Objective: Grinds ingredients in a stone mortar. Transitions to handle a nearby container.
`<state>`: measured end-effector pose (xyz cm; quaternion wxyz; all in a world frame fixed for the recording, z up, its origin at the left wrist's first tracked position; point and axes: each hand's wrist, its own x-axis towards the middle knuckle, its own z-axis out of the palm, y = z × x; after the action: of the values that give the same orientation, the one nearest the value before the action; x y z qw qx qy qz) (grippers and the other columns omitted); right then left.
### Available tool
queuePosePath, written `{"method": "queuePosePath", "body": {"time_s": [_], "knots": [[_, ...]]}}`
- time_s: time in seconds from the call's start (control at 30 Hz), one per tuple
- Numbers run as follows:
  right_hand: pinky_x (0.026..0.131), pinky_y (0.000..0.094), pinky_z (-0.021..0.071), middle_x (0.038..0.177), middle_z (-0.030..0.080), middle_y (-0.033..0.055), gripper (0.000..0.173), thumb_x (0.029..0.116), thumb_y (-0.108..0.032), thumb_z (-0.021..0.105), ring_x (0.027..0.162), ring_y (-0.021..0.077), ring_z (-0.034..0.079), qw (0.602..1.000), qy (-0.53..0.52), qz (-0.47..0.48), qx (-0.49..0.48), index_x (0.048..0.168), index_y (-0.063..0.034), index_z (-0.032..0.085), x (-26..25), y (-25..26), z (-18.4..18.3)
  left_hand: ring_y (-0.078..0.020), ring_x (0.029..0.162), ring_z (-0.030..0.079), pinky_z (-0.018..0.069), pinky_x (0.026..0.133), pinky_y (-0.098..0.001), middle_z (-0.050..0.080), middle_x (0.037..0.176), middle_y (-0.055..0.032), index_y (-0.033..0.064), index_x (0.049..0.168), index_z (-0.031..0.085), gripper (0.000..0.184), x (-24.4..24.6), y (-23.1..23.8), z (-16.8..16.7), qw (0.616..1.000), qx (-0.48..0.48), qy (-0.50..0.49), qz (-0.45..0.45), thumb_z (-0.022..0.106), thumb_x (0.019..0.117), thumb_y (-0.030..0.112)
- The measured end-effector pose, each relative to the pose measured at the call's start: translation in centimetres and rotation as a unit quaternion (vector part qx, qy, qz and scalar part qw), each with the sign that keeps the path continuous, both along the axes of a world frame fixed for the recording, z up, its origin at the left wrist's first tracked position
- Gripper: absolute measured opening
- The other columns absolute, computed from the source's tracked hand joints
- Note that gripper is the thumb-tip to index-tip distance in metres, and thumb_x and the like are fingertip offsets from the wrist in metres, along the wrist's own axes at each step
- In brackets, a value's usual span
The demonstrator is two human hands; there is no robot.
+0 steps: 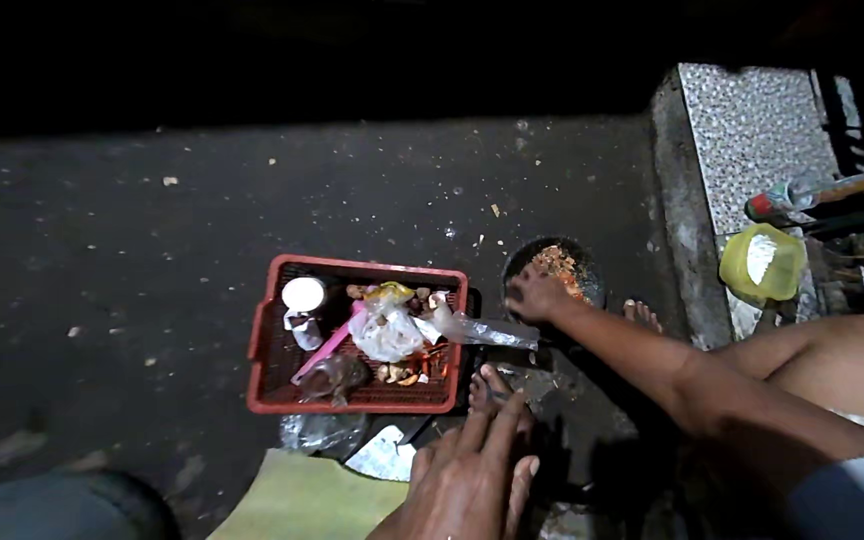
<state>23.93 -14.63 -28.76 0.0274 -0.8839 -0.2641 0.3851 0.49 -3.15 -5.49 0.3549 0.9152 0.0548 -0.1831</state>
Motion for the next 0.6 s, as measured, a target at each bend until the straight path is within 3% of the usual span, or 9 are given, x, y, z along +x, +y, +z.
{"method": "queuePosePath", "body": {"time_s": [0.07,0.13,0.23,0.33,0.4,0.5,0.6], "knots": [[0.093,0.0660,0.0511,0.161,0.038,0.0207,0.050,0.1052,-0.040,0.052,0.122,0.0488,0.059,0.995,0.012,0.099,-0.032,0.153,-0.0233,0.051,-2.8,-1.9,0.0,-0.0410,0.104,0.068,0.0514,0.082,-0.0628,0.067,0.125,-0.0171,0.0117,0.148,0.054,0.051,-0.2,0.3,0.2,1.000,-0.013,0.017,0.003,0.053,0.1032,0.036],[0.092,0.0681,0.0514,0.165,0.035,0.0194,0.048,0.1069,-0.036,0.050,0.128,0.0548,0.053,0.991,-0.013,0.127,-0.034,0.154,-0.0259,0.048,-2.7,-5.0,-1.0,-0.0415,0.104,0.068,0.0510,0.083,-0.0628,0.066,0.126,-0.0181,0.0110,0.148,0.054,0.051,-0.3,0.5,0.4,0.999,-0.007,0.032,0.012,0.053,0.1031,0.035],[0.086,0.0659,0.0543,0.165,0.034,0.0179,0.053,0.1052,-0.043,0.054,0.126,0.0537,0.055,0.992,-0.090,0.073,-0.056,0.156,-0.0320,0.046,1.9,-6.0,-2.0,-0.0413,0.104,0.068,0.0512,0.083,-0.0628,0.067,0.126,-0.0170,0.0128,0.147,0.055,0.051,0.1,0.3,0.2,1.000,0.015,0.017,0.017,0.052,0.1024,0.036],[0.086,0.0636,0.0547,0.163,0.036,0.0188,0.053,0.1017,-0.047,0.059,0.111,0.0458,0.065,0.995,-0.085,-0.025,-0.038,0.150,-0.0260,0.053,3.9,-4.7,-1.2,-0.0390,0.102,0.069,0.0523,0.080,-0.0619,0.068,0.124,-0.0152,0.0118,0.146,0.056,0.052,0.6,0.2,-0.1,1.000,0.010,-0.024,0.002,0.052,0.1010,0.036],[0.091,0.0643,0.0538,0.162,0.036,0.0211,0.056,0.0996,-0.047,0.062,0.114,0.0449,0.065,0.996,-0.039,-0.076,-0.003,0.148,-0.0212,0.054,2.4,-4.8,-0.9,-0.0404,0.105,0.068,0.0512,0.082,-0.0631,0.067,0.128,-0.0171,0.0109,0.147,0.055,0.052,0.6,0.3,0.4,1.000,0.003,-0.006,0.004,0.053,0.1016,0.035],[0.097,0.0639,0.0503,0.161,0.038,0.0203,0.053,0.1033,-0.046,0.054,0.127,0.0476,0.056,0.998,-0.002,0.051,-0.022,0.152,-0.0257,0.051,-1.9,-6.7,-1.6,-0.0437,0.106,0.067,0.0499,0.085,-0.0648,0.065,0.129,-0.0204,0.0092,0.148,0.053,0.052,0.5,0.5,0.8,0.999,-0.010,0.052,0.011,0.056,0.1025,0.033],[0.094,0.0632,0.0524,0.162,0.040,0.0152,0.051,0.1038,-0.048,0.055,0.127,0.0454,0.057,0.998,-0.040,0.041,0.002,0.152,-0.0325,0.051,-0.3,-7.0,-2.7,-0.0426,0.106,0.067,0.0509,0.084,-0.0640,0.066,0.128,-0.0188,0.0105,0.148,0.054,0.052,0.8,0.3,0.4,0.999,0.007,0.053,0.007,0.055,0.1022,0.034]]}}
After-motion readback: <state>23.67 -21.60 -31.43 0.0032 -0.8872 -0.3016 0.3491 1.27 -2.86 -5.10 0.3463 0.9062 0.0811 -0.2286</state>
